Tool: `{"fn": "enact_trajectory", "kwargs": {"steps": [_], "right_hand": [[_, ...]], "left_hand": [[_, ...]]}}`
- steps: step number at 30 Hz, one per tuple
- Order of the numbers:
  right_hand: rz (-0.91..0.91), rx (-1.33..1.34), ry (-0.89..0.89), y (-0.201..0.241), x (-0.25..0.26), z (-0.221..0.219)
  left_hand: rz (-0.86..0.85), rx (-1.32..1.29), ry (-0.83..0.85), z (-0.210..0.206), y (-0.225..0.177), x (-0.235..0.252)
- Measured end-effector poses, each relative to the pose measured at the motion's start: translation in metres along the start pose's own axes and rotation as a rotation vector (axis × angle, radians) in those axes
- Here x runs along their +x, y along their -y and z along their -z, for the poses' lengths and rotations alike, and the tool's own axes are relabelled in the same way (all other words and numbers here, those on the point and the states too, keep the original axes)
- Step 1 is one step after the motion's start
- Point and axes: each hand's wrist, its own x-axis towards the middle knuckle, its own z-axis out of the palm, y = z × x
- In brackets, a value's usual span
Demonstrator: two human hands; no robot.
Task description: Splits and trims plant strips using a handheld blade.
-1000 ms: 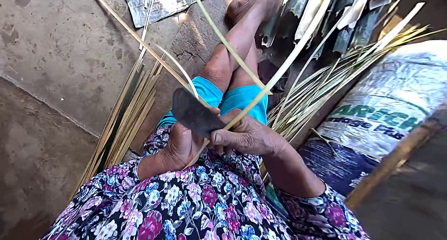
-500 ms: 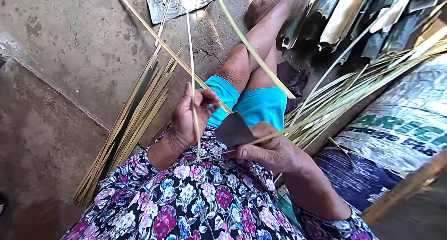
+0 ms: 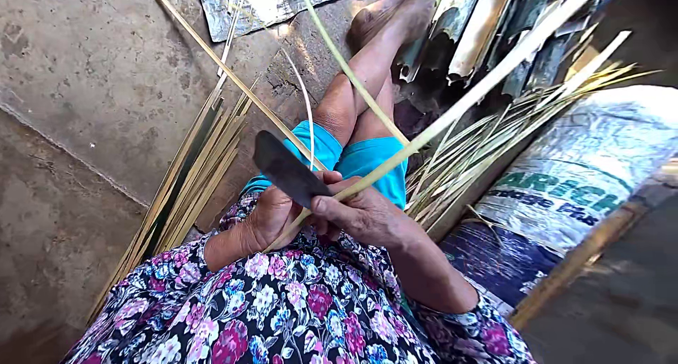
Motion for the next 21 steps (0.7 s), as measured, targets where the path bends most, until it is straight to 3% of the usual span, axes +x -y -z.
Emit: {"fn": "enact_trajectory", "kwargs": {"steps": [3, 8, 10, 14, 16, 21], "right_hand": [[0.072, -0.041, 0.014, -0.005, 0.003, -0.002], [0.289, -0.283, 0.15, -0.002, -0.022, -0.002], [0.387, -0.394, 0.142, -0.003, -0.03, -0.006], [0.301, -0.401, -0.13, -0.008, -0.022, 0.0], [0.227, -0.385, -0.118, -0.01, -0.014, 0.0], [0.211, -0.363, -0.105, -0.014, 0.0, -0.014]], "left_hand": [[-0.054, -0.021, -0.011, 0.002, 0.001, -0.002], [-0.147, -0.121, -0.354, 0.0, 0.003, 0.003], [-0.181, -0.138, -0.413, -0.003, 0.001, 0.01], [-0.175, -0.019, -0.21, -0.002, -0.002, 0.014], [-0.164, 0.056, -0.129, -0.01, -0.008, 0.013], [-0.156, 0.009, -0.16, -0.024, -0.018, 0.03]]}}
